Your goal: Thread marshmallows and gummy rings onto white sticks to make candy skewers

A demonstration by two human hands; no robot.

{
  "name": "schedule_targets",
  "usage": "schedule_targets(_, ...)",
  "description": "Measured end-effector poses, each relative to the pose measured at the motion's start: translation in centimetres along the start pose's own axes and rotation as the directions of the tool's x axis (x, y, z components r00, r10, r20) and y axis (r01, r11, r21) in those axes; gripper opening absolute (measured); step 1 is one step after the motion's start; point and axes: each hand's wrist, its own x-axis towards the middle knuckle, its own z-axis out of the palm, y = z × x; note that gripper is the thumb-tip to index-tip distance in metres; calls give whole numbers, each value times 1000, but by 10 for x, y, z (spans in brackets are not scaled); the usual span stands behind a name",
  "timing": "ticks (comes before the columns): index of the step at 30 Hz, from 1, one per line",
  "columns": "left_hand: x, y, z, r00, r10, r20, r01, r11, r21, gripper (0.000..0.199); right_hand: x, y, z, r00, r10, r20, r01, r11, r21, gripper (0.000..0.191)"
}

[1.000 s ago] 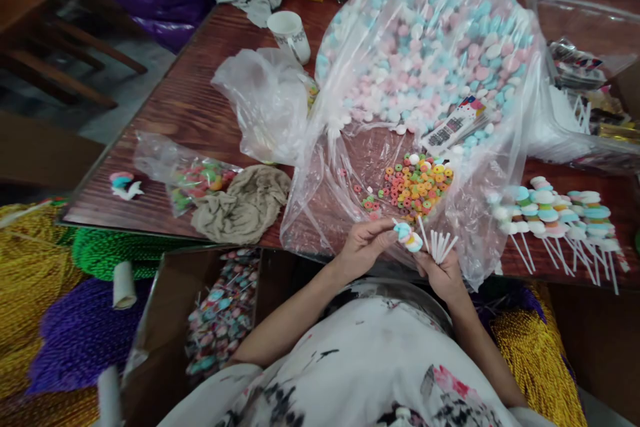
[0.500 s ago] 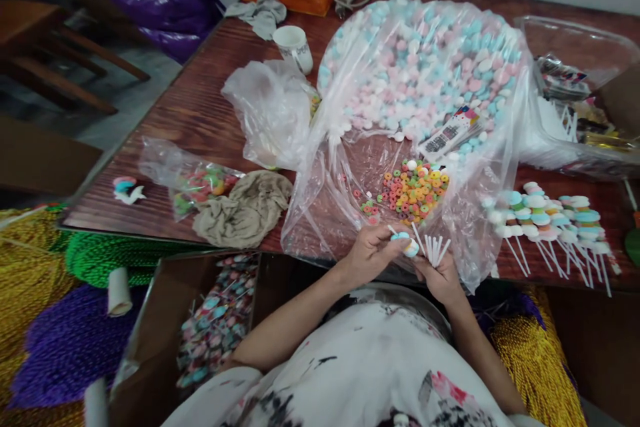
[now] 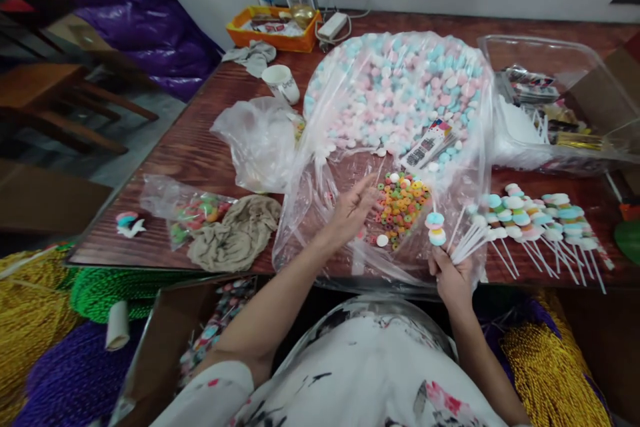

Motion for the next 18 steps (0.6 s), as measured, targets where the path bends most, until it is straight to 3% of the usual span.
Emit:
schedule_targets(2, 21, -5, -9, 990, 110, 83, -134, 905, 403, 40, 3, 3, -6, 1000, 24, -17, -23, 1000, 20, 40)
schedule_targets(4, 34, -10, -12, 960, 105, 259, -256, 700, 666, 21, 5, 6, -8, 999, 45, 13, -46, 999, 23, 40)
schedule_targets(6, 42, -15, -11, 929, 50, 367, -333, 548, 767, 16, 5, 6, -7, 997, 56, 47, -57, 998, 5, 39)
schedule_targets(8, 44, -17, -10, 919, 28, 394, -356, 490, 796, 17, 5, 3, -5, 996, 58, 73, -56, 998, -18, 39)
schedule_targets(11, 44, -15, -10, 935, 80, 346, -329, 557, 762, 16, 6, -1, -4, 995, 34, 99, -29, 998, -49, 41)
schedule_targets(13, 41, -11, -11, 962, 135, 239, -262, 717, 646, 15, 7, -4, -4, 993, 19, 113, -11, 998, -69, 42)
schedule_targets(14, 39, -8, -11, 978, 130, 161, -198, 819, 538, 15, 8, -5, -4, 993, 17, 120, -8, 997, -78, 42)
schedule_targets(16, 31, 0, -9, 1000, 11, 22, -16, 975, 220, 20, 8, -7, -5, 991, 24, 134, -11, 995, -98, 42)
schedule_targets(18, 21, 8, -4, 987, -160, -13, 157, 978, -137, 28, 9, -10, -3, 988, 32, 154, -12, 991, -131, 42)
